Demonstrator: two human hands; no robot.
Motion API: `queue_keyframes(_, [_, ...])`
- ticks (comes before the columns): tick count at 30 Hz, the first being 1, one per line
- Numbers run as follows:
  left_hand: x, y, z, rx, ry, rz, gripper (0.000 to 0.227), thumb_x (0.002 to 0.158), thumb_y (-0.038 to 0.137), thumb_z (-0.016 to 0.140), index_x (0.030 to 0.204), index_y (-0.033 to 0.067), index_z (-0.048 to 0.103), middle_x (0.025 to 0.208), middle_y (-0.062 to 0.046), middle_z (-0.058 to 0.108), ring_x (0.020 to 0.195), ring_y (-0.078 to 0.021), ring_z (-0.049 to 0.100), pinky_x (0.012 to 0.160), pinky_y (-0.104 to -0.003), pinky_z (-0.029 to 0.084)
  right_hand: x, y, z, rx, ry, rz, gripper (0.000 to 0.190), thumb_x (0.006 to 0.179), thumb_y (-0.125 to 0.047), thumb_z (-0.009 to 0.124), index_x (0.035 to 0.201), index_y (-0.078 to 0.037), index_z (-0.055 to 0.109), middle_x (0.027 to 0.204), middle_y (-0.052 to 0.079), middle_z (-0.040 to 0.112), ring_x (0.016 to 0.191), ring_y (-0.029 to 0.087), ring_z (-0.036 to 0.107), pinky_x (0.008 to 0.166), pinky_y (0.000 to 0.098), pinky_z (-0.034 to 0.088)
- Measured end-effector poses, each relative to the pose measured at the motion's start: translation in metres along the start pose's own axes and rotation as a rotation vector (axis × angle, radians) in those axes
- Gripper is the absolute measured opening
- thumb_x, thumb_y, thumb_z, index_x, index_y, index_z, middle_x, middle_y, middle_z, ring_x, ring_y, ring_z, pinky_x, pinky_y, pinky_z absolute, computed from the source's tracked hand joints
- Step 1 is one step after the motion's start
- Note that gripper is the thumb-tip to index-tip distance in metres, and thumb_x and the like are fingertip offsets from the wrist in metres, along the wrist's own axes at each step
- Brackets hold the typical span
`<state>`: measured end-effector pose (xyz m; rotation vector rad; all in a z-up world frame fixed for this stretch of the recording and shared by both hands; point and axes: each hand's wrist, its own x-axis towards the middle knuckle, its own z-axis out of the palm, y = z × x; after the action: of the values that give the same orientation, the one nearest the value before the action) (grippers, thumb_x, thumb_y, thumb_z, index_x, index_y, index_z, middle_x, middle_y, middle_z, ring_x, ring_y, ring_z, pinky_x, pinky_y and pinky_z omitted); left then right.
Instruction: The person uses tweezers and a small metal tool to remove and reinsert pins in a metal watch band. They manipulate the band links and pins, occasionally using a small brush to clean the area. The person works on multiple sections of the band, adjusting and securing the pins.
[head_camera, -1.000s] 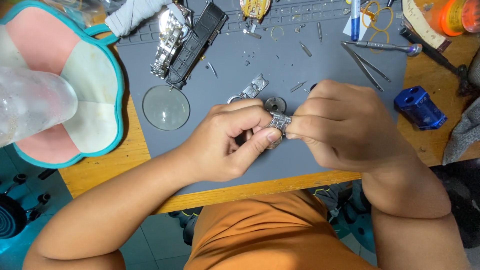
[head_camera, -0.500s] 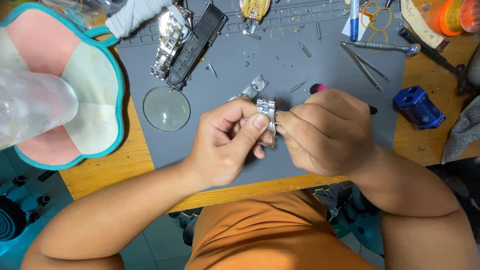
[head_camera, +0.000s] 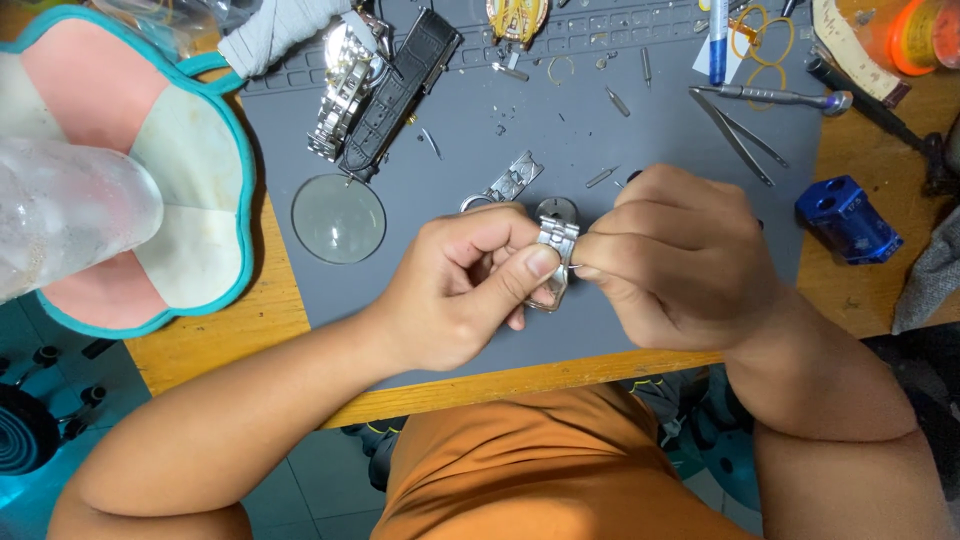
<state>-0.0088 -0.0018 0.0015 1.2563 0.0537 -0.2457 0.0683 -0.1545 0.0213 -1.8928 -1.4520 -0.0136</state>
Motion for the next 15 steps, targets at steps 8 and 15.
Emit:
queue_keyframes(8, [0.0008, 0.0067, 0.0035, 0.4, 0.116, 0.262, 0.019, 0.081, 0.015, 0.041, 0.066, 0.0062, 0.048, 0.059, -0.001, 0.045, 0.051, -0.0106, 0.038, 0.048, -0.02, 0.032, -0.007, -0.0024, 0.003, -0.313, -0.019, -0.045, 0.009, 0.075, -0.004, 0.049, 0.071, -0.007, 0.057, 0.067, 0.0, 0.046, 0.057, 0.019, 0.043, 0.05, 0.0267, 0.038])
queue_keyframes(15, [0.0033, 0.0045, 0.0007, 0.274, 0.051, 0.259, 0.016, 0.082, 0.015, 0.043, 0.072, 0.0058, 0.051, 0.064, -0.001, 0.048, 0.05, -0.0075, 0.041, 0.048, -0.018, 0.035, -0.003, 0.0011, 0.0017, -0.068, 0.034, -0.024, 0.006, 0.074, 0.005, 0.048, 0.074, -0.001, 0.051, 0.063, 0.005, 0.047, 0.049, 0.022, 0.041, 0.047, 0.0302, 0.036])
